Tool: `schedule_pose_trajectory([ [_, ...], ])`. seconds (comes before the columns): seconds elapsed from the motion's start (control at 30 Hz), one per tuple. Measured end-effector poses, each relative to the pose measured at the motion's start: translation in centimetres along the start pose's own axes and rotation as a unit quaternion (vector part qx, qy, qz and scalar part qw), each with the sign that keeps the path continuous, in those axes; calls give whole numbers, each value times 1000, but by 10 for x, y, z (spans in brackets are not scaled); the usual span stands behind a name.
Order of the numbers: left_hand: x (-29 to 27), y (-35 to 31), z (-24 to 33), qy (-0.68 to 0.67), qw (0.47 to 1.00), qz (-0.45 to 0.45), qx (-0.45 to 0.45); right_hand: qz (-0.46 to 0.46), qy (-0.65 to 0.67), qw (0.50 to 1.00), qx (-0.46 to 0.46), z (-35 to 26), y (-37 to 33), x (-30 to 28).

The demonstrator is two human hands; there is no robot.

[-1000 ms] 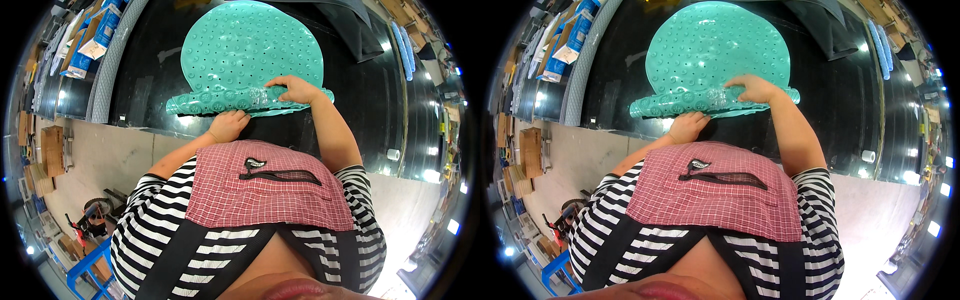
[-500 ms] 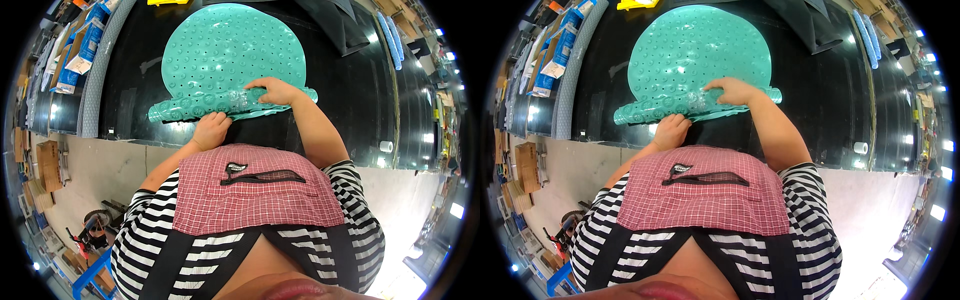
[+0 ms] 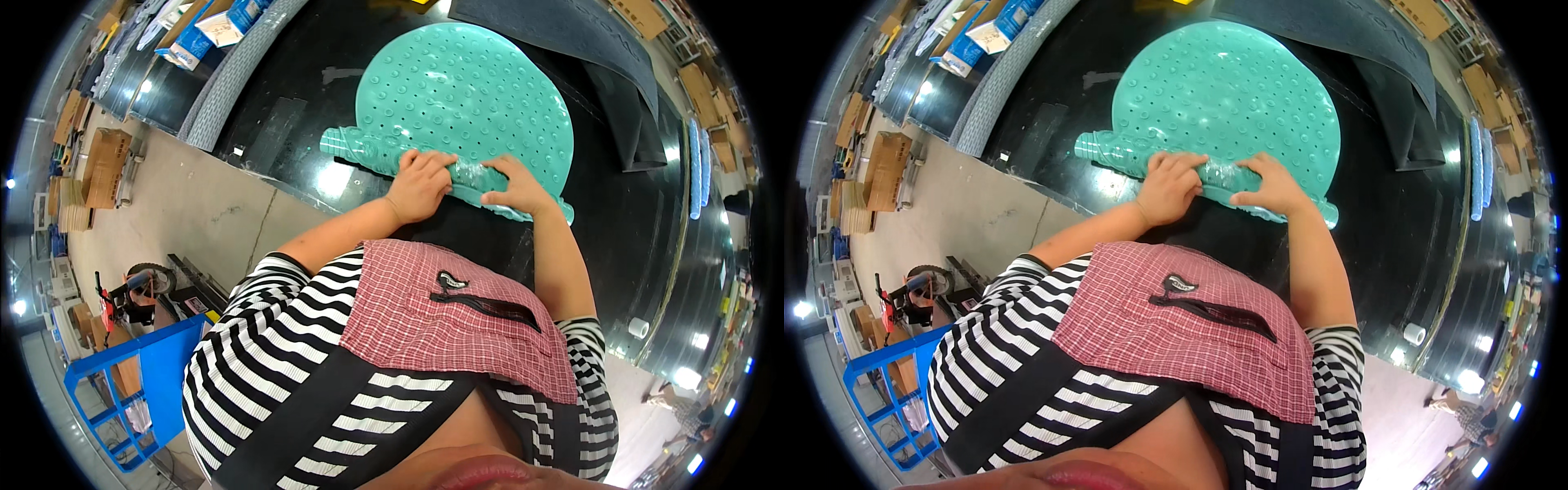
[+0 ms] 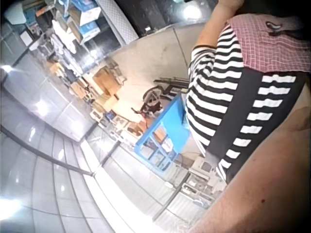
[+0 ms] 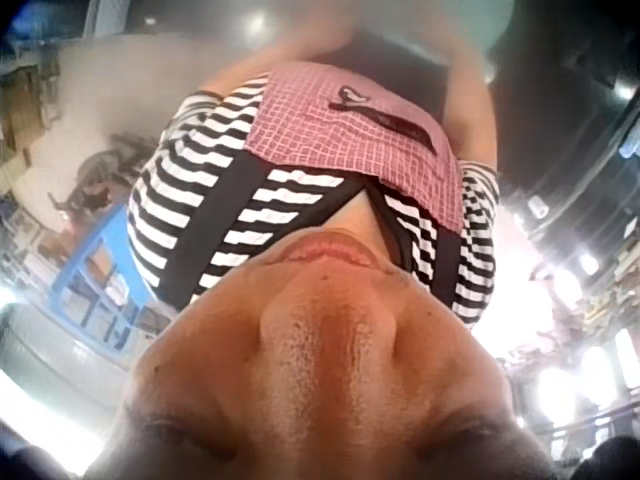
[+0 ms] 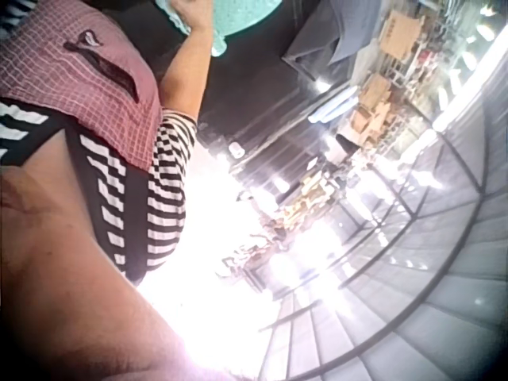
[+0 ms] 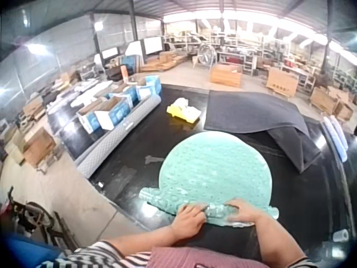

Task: The person rolls a gray textured mat and secures it with tape. They then unwrap a green textured mat from plastic, roll it up, and secure it with tape. The person handles multiple mats and rolls of tape on a large black table.

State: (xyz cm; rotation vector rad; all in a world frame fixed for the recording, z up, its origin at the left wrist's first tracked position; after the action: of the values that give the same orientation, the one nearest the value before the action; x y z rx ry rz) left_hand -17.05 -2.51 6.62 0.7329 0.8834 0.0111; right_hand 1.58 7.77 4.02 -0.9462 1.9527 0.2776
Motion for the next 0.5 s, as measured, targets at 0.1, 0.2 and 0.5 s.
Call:
schedule_pose_trajectory([
  [0.1,7,2,-12,-7,999,-28,-33,-1,-75,997,21,-8,2,2],
  [0.2,5,8,-13,-28,999,-31,-8,2,-81,996,24,4,9,4],
  [0.5,14,37,-46,-66,987,-114,-90,-42,-4,995,90,2,21,-5],
])
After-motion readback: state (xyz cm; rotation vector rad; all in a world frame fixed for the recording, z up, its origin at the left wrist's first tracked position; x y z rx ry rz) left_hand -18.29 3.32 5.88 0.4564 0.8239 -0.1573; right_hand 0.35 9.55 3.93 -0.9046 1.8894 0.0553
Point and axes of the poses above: each hand's wrist, its own y-axis towards the middle knuckle, its own x-axis out of the palm, z = x × y, the point moved 7 cm from there along y, towards the middle knuckle, and after that the axes turned 8 degrees about -y, right-handed, at the moved point
